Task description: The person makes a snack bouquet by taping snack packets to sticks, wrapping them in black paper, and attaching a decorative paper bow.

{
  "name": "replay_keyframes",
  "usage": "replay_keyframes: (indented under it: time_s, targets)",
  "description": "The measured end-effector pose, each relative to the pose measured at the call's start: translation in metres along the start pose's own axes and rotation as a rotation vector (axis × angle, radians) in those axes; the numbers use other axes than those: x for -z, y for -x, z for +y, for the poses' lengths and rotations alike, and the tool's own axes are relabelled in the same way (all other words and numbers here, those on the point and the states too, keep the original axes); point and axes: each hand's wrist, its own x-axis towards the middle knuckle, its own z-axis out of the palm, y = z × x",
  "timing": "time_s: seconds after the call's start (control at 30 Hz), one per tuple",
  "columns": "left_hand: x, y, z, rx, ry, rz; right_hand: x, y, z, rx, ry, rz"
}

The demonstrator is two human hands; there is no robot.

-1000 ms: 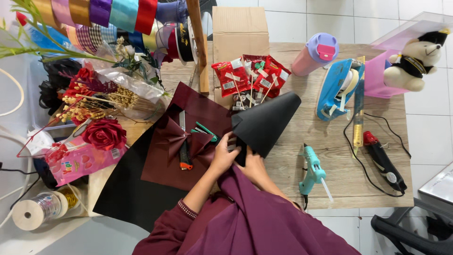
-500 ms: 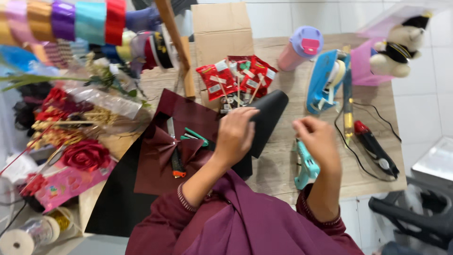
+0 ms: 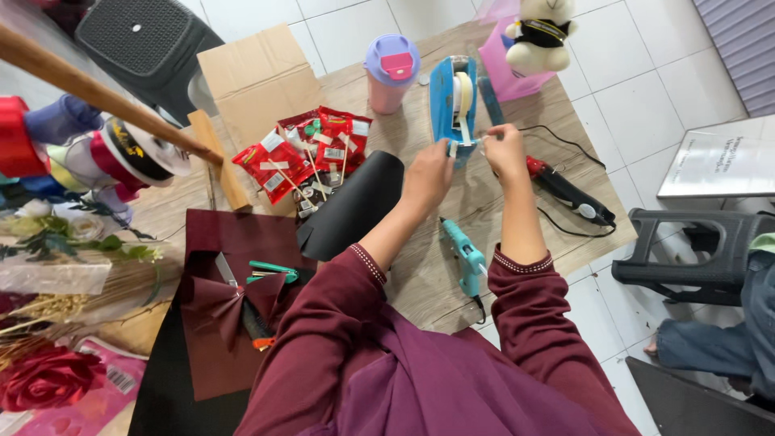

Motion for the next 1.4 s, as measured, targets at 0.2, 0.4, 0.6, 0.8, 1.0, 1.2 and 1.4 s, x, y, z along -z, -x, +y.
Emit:
replay_keyframes:
  time_s: [0.2,0.4,0.6,0.8,1.0,1.2,1.4]
  targets:
    - [0.013,-0.022,0.010,0.553,0.351,-0.249,0.033,0.038,-0.020,-0.334,-0.244,-0.326]
    - [-0.007,-0.028,0.001,0.739,0.657,-0.175,0.050,0.088,-0.068,-0.347,-0.426,-0.473]
    - [0.097,-0.006,0.018,0.725,0.780,-0.011,0.041,0.128,-0.119,-0.273,-0.908,-0.501]
    - [0.146,0.043,-0.051,0.752,0.789,0.358,-0.058,0.157,-0.155,-0.157,-0.859,-0.715]
    - [0.201,0.081,-0.093,0.836,0.830,0.285,-0.105,0.179,-0.175,-0.056,-0.666,-0.836]
    - [0.210,0.102,-0.127,0.621,0.207,0.321,-0.104,0.135,-0.181,0.034,-0.544,-0.679]
    - [0.169,0.135,-0.144,0.401,-0.323,0.139,-0.158,0.140,-0.167,-0.152,-0.495,-0.760]
